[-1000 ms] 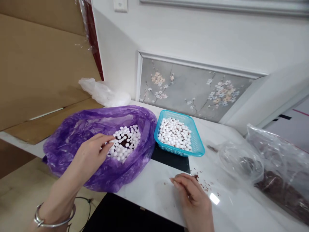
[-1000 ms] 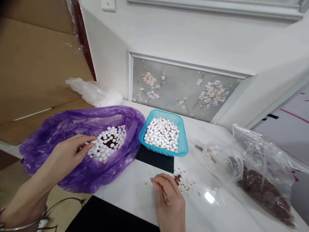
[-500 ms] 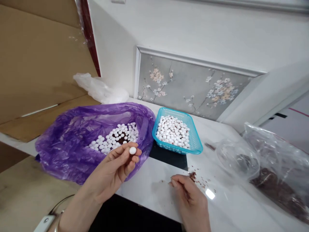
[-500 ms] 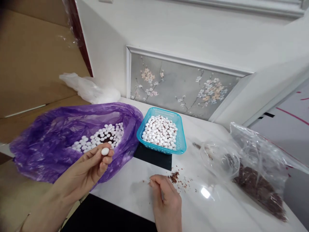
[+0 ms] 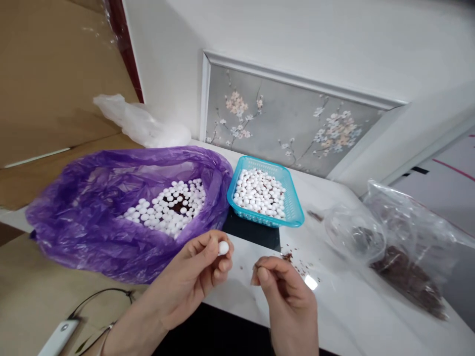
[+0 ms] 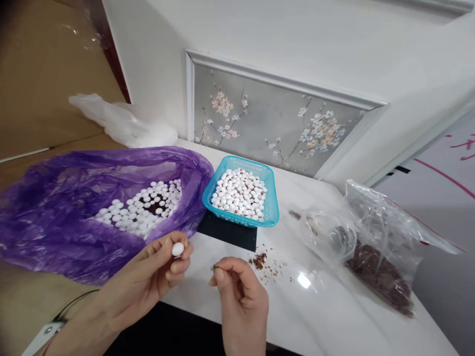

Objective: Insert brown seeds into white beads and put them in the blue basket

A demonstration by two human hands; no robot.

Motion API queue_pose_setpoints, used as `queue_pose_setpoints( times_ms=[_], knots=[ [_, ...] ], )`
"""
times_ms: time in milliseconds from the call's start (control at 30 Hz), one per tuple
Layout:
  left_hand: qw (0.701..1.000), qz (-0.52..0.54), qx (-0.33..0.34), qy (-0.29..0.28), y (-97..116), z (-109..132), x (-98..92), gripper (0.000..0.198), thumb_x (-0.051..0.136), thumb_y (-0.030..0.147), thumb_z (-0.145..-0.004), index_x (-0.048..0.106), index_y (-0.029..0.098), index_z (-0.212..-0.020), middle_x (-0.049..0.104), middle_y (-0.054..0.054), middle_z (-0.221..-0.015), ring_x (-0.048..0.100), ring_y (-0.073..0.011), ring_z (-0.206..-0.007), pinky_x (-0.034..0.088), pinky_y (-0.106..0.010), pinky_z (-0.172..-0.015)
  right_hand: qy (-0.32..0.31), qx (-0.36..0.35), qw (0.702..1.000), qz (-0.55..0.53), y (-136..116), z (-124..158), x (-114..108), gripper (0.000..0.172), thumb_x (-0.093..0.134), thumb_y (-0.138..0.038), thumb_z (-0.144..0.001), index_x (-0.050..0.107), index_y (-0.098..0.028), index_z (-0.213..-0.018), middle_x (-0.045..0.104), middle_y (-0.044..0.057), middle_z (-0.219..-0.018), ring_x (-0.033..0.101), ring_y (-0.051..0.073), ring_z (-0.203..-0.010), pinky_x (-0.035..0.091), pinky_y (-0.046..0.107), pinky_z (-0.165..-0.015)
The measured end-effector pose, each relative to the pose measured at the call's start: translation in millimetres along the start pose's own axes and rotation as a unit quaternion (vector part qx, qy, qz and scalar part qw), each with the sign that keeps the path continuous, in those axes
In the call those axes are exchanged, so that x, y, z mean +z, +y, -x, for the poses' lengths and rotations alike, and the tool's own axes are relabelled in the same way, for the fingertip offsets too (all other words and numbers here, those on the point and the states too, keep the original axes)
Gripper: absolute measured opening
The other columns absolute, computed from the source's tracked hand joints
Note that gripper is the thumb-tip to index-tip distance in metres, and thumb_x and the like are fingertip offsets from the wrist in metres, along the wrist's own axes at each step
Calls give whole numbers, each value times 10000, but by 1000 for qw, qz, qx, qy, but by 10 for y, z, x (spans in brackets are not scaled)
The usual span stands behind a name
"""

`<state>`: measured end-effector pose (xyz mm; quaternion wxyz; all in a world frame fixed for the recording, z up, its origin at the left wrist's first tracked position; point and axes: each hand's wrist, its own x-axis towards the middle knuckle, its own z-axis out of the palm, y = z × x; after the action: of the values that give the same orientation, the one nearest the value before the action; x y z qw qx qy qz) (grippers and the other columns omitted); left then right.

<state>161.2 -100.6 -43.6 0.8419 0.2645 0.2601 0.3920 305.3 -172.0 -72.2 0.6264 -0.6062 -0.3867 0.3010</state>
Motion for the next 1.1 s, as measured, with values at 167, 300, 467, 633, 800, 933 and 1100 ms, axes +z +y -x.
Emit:
queue_pose_setpoints(
  times_ms=[167, 300, 467, 633, 800, 933, 1100],
  knots=[
    [1000, -3, -19, -16, -76, -24, 21, 112, 699, 252, -809, 667, 147, -786, 559, 14, -739, 515, -35, -608, 470, -113, -603, -63, -89, 994, -30, -166, -37, 73, 89, 644, -248, -835, 644, -231, -748, 576, -1, -776, 556, 136, -713, 475, 209, -598],
    [999, -12, -33, -26, -96, -29, 17, 150, 662, 253, -839, 645, 141, -741, 553, 21, -694, 499, -27, -572, 462, -110, -599, -82, -125, 989, 3, -181, -63, 114, 110, 606, -223, -874, 625, -229, -765, 559, -3, -785, 553, 134, -730, 473, 219, -631],
    [999, -18, -35, -30, -129, -28, 17, 161, 658, 275, -843, 642, 148, -745, 558, 31, -645, 493, -29, -554, 437, -112, -576, -84, -132, 988, 7, -187, -60, 145, 127, 585, -195, -890, 614, -228, -771, 558, 2, -795, 558, 140, -778, 483, 228, -677],
    [999, -29, -26, -34, -142, -29, 26, 184, 657, 299, -843, 641, 145, -744, 556, 33, -621, 474, -37, -555, 420, -124, -575, -91, -137, 986, 0, -197, -54, 151, 141, 564, -153, -899, 604, -248, -802, 557, -20, -814, 548, 117, -799, 469, 209, -712],
    [998, -47, -11, -40, -143, -27, 11, 195, 659, 314, -839, 643, 145, -745, 545, 34, -616, 455, -45, -559, 399, -136, -572, -101, -125, 987, 1, -198, -33, 147, 150, 554, -159, -906, 591, -251, -794, 547, -35, -805, 538, 107, -784, 450, 204, -702],
    [996, -77, 0, -39, -148, -23, -21, 198, 643, 321, -851, 646, 148, -755, 541, 30, -621, 451, -53, -573, 383, -144, -570, -105, -110, 988, -8, -212, -30, 151, 151, 557, -175, -905, 584, -244, -773, 538, -38, -796, 529, 106, -768, 441, 204, -690],
    [995, -97, 1, -35, -163, -17, -64, 181, 643, 330, -849, 655, 162, -781, 536, 33, -637, 451, -60, -592, 380, -156, -579, -129, -74, 989, -21, -219, -38, 164, 152, 551, -192, -904, 583, -236, -762, 536, -36, -775, 533, 112, -749, 441, 221, -684]
  ],
)
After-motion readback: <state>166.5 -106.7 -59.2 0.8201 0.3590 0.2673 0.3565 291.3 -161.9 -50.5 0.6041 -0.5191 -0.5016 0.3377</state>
